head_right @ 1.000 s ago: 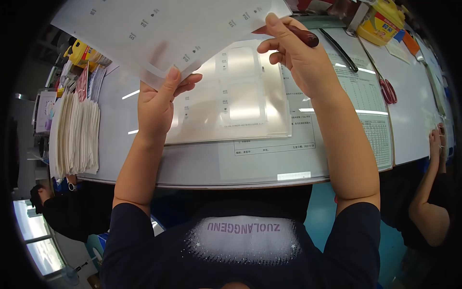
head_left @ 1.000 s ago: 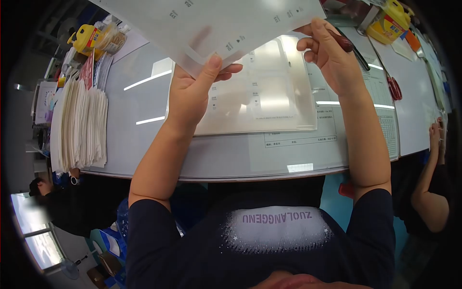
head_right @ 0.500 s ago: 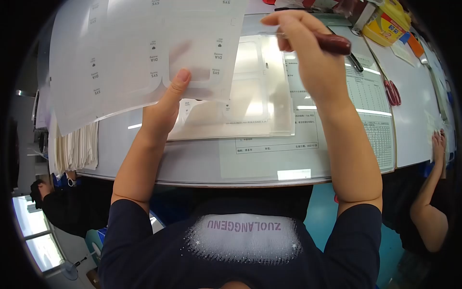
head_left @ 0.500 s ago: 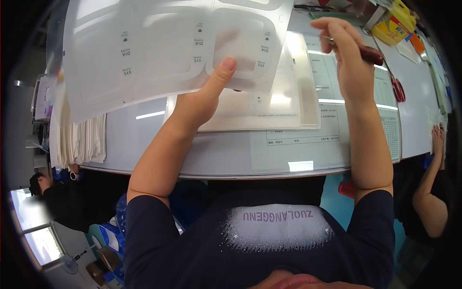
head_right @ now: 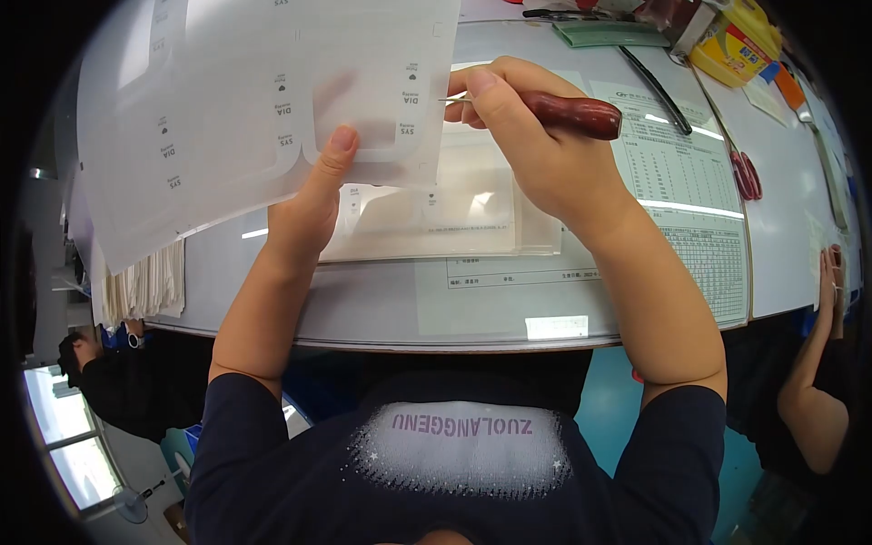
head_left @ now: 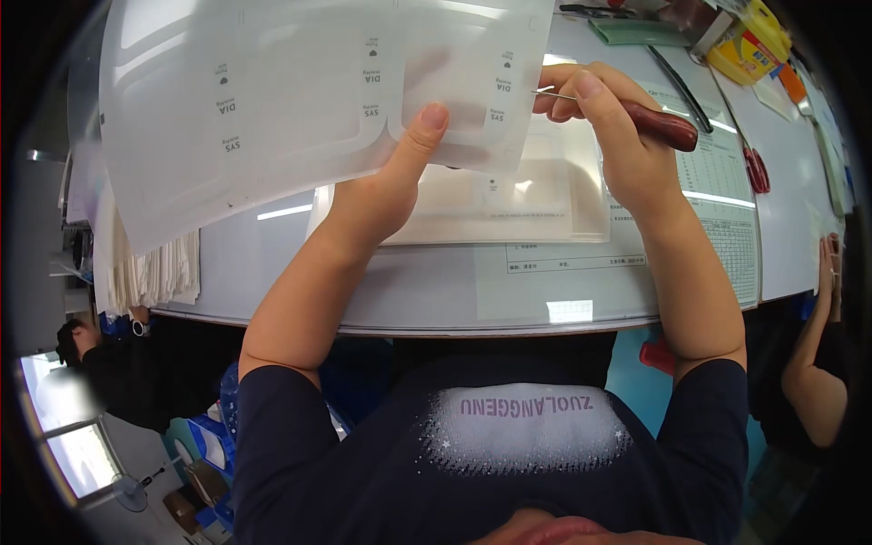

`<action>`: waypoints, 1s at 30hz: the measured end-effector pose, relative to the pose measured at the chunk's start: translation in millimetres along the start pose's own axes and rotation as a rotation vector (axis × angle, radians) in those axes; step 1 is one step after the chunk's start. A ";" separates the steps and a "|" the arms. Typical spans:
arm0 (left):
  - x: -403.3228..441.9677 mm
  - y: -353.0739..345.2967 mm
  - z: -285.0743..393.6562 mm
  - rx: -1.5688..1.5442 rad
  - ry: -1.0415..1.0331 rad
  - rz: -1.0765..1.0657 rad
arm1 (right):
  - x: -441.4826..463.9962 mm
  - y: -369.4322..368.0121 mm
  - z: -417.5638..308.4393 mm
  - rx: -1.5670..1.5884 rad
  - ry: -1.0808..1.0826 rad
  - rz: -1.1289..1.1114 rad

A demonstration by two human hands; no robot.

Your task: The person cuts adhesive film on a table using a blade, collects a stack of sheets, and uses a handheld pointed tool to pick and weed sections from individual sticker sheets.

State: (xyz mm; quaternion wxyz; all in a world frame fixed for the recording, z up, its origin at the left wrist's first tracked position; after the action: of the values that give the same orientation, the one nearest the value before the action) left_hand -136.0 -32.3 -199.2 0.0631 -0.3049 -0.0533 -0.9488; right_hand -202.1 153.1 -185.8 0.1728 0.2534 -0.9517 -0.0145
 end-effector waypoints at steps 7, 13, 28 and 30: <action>-4.7 0.4 -0.1 0.084 0.004 -0.022 | -0.6 0.8 4.2 -0.108 -0.037 0.024; -6.2 -3.3 4.8 0.086 0.011 -0.037 | -3.4 -3.3 6.0 -0.143 -0.051 0.064; 10.8 50.8 -24.1 0.040 0.178 0.145 | 13.6 38.9 12.5 -0.056 -0.084 0.181; 14.0 92.8 -49.3 -0.021 0.284 0.297 | 20.6 64.9 20.0 -0.027 -0.121 0.280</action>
State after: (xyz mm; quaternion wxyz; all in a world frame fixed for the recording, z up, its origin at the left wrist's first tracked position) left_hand -161.3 -131.9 -225.1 0.2062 -0.1730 0.0115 -0.9630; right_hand -256.5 198.4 -190.4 0.1189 0.1147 -0.9861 -0.0185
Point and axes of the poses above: each hand's wrist, its own x-axis towards the middle knuckle, its own y-axis out of the back of the hand, z = x × y, the point moved 8 cm from there along x, towards the middle knuckle, and after that the axes turned 10 degrees about -y, right-handed, at the moved point
